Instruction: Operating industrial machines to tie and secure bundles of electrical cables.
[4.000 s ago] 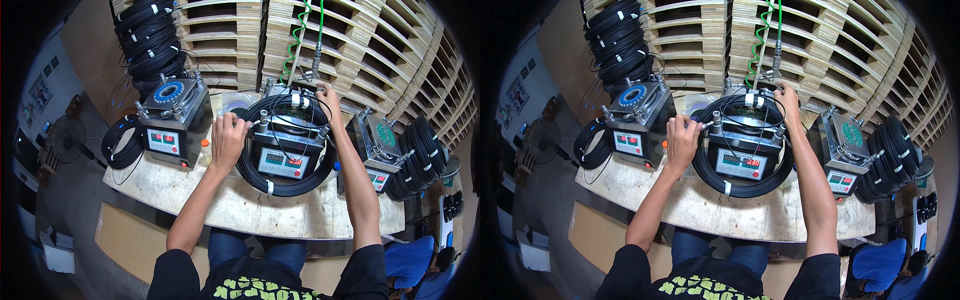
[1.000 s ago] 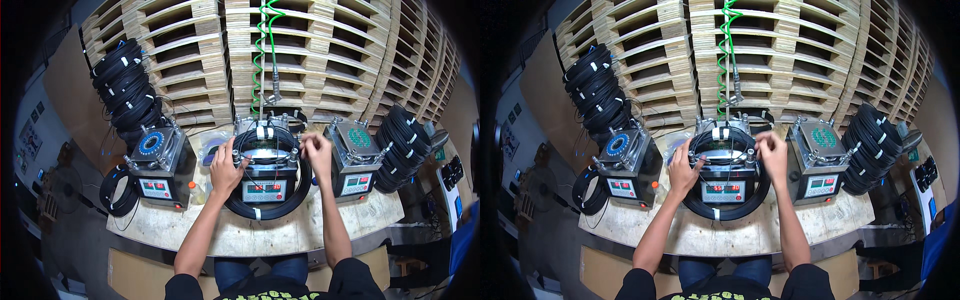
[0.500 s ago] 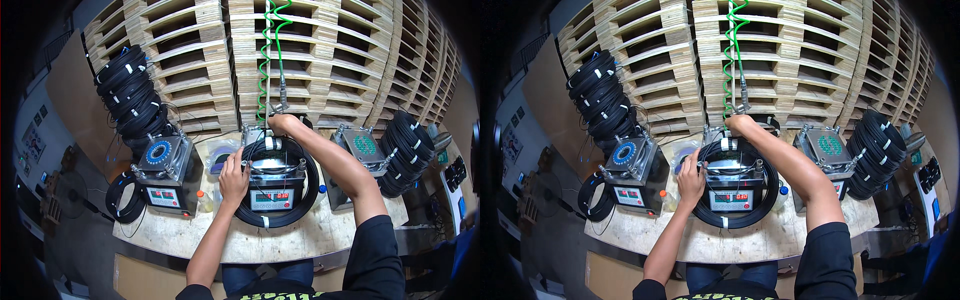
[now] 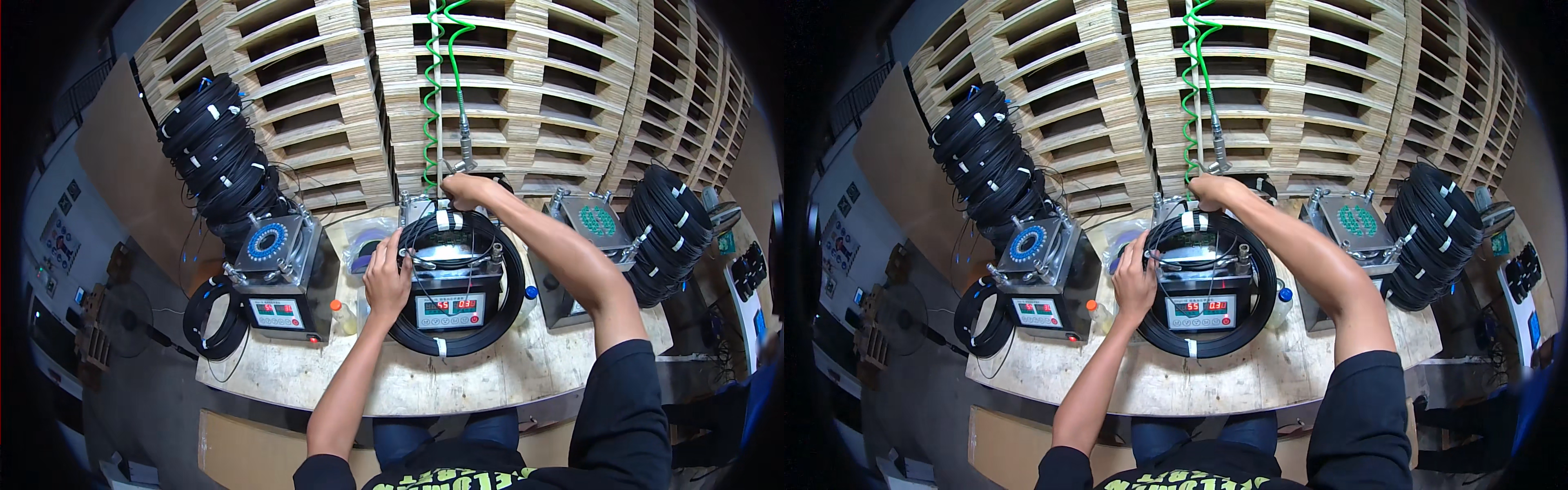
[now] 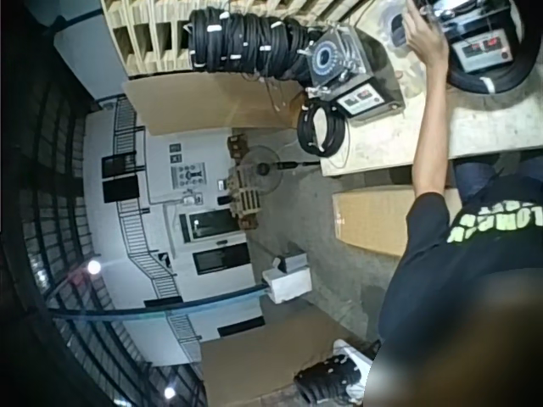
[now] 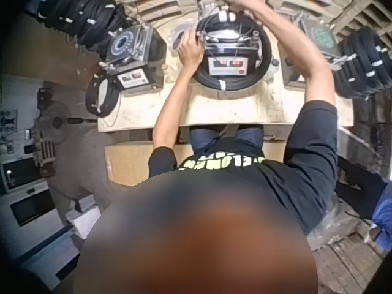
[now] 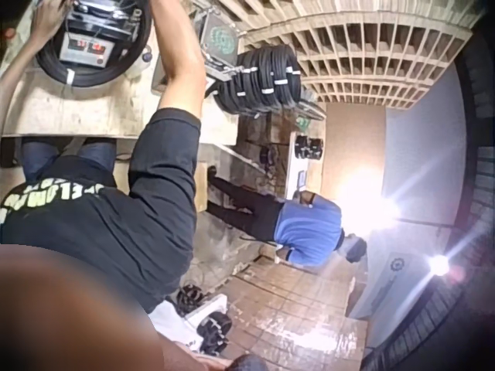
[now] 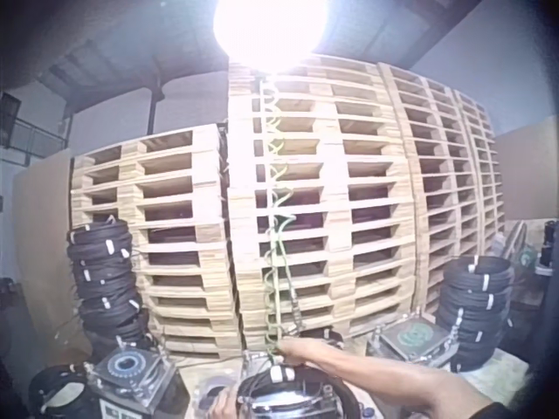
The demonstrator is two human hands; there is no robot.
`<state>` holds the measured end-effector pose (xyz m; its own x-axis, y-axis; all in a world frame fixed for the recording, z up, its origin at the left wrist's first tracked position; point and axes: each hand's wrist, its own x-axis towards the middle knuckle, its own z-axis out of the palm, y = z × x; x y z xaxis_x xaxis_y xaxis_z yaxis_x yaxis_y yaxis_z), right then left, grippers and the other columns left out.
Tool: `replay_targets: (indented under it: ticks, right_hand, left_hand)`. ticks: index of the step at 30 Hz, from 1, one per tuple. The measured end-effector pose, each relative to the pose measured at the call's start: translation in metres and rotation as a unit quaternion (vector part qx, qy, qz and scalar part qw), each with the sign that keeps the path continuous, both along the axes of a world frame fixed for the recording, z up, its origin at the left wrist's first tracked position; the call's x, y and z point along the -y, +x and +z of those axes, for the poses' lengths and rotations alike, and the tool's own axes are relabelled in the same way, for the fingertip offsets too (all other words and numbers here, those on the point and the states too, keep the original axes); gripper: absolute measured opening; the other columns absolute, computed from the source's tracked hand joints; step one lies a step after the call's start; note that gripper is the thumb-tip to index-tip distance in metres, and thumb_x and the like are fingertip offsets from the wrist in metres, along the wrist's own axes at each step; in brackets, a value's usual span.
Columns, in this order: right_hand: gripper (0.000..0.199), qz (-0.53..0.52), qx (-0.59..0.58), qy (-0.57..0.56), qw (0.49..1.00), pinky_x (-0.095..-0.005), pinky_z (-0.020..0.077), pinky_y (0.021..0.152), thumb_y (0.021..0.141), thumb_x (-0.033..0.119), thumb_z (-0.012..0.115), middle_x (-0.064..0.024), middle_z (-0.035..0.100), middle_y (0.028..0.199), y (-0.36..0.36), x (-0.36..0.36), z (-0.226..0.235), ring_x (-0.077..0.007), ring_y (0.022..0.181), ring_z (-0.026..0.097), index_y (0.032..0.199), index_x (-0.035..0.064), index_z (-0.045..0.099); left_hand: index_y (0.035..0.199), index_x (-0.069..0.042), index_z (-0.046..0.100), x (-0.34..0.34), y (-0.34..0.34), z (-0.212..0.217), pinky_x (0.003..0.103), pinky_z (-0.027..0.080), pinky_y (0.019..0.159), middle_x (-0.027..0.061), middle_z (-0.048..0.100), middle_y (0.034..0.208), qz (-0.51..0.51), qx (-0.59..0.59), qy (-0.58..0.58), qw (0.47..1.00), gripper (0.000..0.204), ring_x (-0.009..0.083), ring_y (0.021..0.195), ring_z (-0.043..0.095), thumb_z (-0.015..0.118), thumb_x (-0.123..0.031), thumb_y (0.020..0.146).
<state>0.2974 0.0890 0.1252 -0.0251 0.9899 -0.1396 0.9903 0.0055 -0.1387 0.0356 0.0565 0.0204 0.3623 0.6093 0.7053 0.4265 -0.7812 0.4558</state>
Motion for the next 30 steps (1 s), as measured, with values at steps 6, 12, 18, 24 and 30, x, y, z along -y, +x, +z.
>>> replay_targets:
  ticks: [6,12,18,24,30]
  right_hand:
    - [0.022,-0.157,-0.197,0.328,0.91,-0.0495,0.0487,0.074,0.084,0.01,0.07,-0.0265,0.065,0.086,-0.007,0.049,-0.039,-0.0444,0.088,0.063,0.093,-0.0048,0.058]
    - [0.019,-0.221,-0.167,0.376,0.885,-0.0541,0.0501,0.072,0.086,0.01,0.066,-0.03,0.065,0.084,-0.034,0.052,-0.041,-0.0472,0.085,0.064,0.096,-0.0045,0.058]
    - [0.025,-0.24,-0.149,0.361,0.889,-0.0574,0.0525,0.072,0.088,0.016,0.065,-0.0286,0.067,0.087,-0.029,0.057,-0.044,-0.0485,0.086,0.065,0.105,0.0006,0.055]
    - [0.024,-0.257,-0.131,0.358,0.888,-0.0575,0.0527,0.072,0.089,0.017,0.064,-0.0286,0.067,0.086,-0.028,0.059,-0.043,-0.0481,0.085,0.065,0.104,0.0003,0.055]
    - [0.023,-0.256,-0.13,0.348,0.893,-0.0567,0.0529,0.072,0.089,0.017,0.063,-0.0279,0.067,0.087,-0.034,0.059,-0.04,-0.048,0.086,0.065,0.104,0.0005,0.055]
  left_hand:
    - [0.108,0.001,0.069,-0.058,-0.002,0.013,0.039,0.049,0.09,0.0199,0.071,0.099,-0.123,0.118,-0.186,0.968,0.055,0.0307,0.099,0.068,0.031,-0.039,0.106]
    - [0.112,0.0,0.068,-0.096,0.075,0.101,0.041,0.054,0.082,0.0204,0.072,0.098,-0.203,-0.216,-0.11,0.949,0.037,0.0302,0.094,0.07,0.063,-0.031,0.092]
    - [0.108,-0.003,0.071,-0.109,0.14,0.104,0.043,0.056,0.084,0.0203,0.069,0.11,-0.108,-0.557,-0.02,0.823,0.029,0.0346,0.103,0.068,0.071,-0.014,0.081]
    - [0.094,0.002,0.07,-0.104,0.147,0.097,0.047,0.057,0.075,0.0226,0.07,0.1,-0.164,-0.57,0.076,0.802,0.016,0.0378,0.093,0.069,0.059,-0.003,0.083]
    - [0.089,0.004,0.069,-0.111,0.148,0.109,0.044,0.056,0.067,0.0202,0.071,0.088,-0.205,-0.61,0.098,0.759,0.014,0.0344,0.086,0.07,0.067,-0.006,0.08]
